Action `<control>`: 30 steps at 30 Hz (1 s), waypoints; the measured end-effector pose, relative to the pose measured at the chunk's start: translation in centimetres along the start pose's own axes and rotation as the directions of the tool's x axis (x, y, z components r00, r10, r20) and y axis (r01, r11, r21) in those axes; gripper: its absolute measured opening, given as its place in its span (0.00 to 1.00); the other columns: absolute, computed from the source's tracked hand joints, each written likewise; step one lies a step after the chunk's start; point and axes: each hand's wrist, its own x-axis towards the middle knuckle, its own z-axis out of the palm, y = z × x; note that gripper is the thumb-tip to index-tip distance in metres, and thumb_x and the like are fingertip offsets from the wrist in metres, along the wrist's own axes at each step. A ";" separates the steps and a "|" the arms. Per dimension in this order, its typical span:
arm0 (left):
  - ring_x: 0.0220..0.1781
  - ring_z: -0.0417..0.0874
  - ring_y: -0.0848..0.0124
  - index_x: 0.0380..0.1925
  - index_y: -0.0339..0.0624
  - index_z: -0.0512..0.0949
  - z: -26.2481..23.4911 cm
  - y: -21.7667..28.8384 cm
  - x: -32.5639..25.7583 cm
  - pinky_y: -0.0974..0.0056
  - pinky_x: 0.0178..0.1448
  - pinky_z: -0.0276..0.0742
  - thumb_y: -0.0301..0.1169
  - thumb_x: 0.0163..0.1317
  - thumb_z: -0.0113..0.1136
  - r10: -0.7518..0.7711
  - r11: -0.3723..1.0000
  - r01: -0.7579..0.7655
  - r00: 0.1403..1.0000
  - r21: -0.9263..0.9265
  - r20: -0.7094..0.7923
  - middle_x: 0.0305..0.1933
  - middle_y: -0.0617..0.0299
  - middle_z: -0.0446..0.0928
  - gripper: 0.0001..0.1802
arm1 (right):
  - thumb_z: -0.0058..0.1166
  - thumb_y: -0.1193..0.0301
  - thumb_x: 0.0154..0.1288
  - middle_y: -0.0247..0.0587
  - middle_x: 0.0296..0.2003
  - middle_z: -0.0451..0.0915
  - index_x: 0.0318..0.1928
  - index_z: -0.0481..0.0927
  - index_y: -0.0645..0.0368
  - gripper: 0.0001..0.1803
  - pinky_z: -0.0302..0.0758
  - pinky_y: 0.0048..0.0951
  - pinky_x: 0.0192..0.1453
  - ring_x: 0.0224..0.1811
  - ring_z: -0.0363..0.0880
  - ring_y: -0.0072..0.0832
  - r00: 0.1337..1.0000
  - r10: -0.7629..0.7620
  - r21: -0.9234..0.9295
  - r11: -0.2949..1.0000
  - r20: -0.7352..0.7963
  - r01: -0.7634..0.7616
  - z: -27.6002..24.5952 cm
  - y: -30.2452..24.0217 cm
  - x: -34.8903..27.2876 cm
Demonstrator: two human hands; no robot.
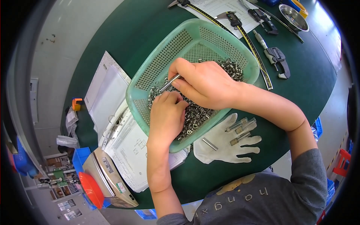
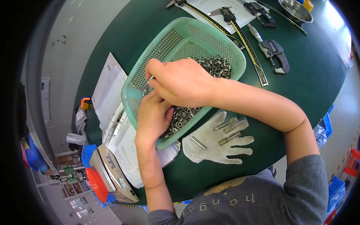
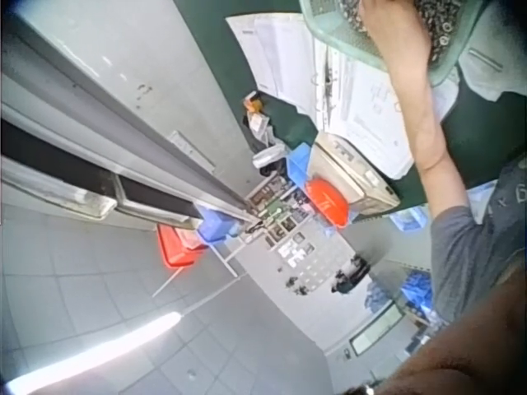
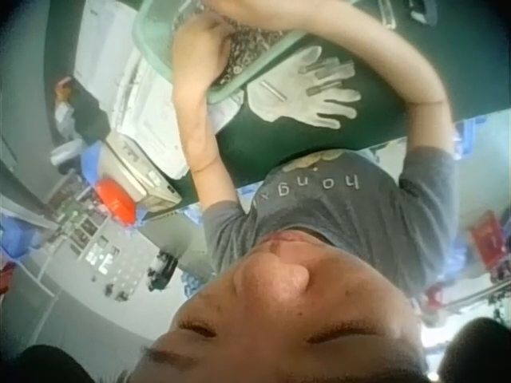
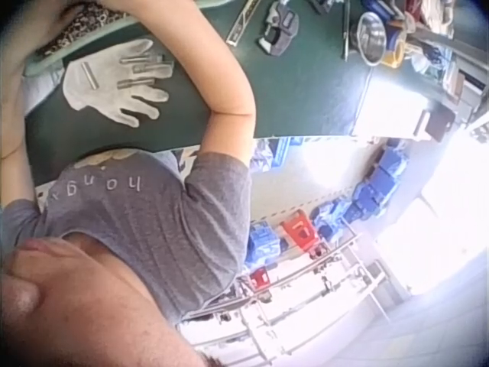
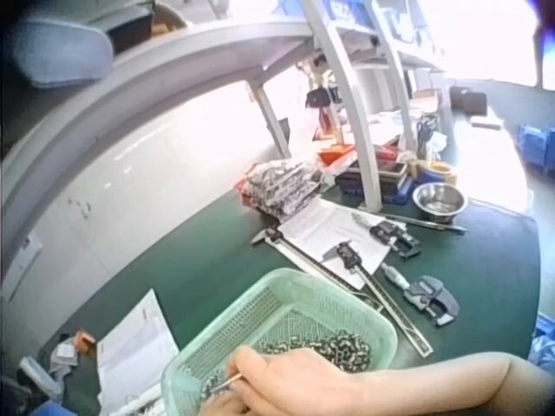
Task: Manually inspecting small metal pins or shafts for quality control at a workbench.
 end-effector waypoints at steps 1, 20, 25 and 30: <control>0.38 0.73 0.63 0.22 0.42 0.79 -0.2 0.0 0.0 0.60 0.44 0.68 0.22 0.40 0.60 0.017 1.000 -0.017 1.000 0.008 0.011 0.29 0.62 0.72 0.06 | 0.45 0.68 0.61 0.46 0.22 0.77 0.38 0.67 0.61 0.10 0.70 0.43 0.28 0.26 0.76 0.46 1.000 0.004 0.009 1.000 0.015 -0.005 0.0 -0.1 0.0; 0.38 0.78 0.70 0.29 0.36 0.71 -1.1 -1.8 -1.3 0.65 0.47 0.74 0.19 0.49 0.57 -0.313 0.437 -0.135 0.904 -0.889 -0.291 0.33 0.56 0.76 0.07 | 0.44 0.68 0.61 0.45 0.20 0.76 0.38 0.66 0.58 0.09 0.68 0.45 0.27 0.25 0.75 0.47 0.998 -0.054 0.000 0.999 0.011 0.054 -0.4 -0.4 -0.2; 0.40 0.77 0.72 0.39 0.34 0.71 -2.0 -0.5 -1.2 0.66 0.49 0.72 0.20 0.54 0.56 -0.513 0.159 -0.190 0.822 -0.969 -0.246 0.37 0.55 0.77 0.12 | 0.47 0.74 0.58 0.41 0.19 0.72 0.38 0.68 0.61 0.07 0.66 0.37 0.23 0.19 0.72 0.42 0.974 -0.223 0.048 0.973 -0.029 0.224 -0.6 -0.3 -0.3; 0.40 0.77 0.73 0.39 0.32 0.74 -1.6 0.0 -1.2 0.70 0.47 0.71 0.21 0.55 0.57 -0.504 0.188 -0.170 0.829 -0.967 -0.243 0.37 0.57 0.77 0.10 | 0.48 0.76 0.57 0.41 0.19 0.72 0.37 0.68 0.62 0.07 0.66 0.36 0.23 0.19 0.72 0.41 0.968 -0.248 0.020 0.968 -0.030 0.249 -0.4 -0.2 -0.2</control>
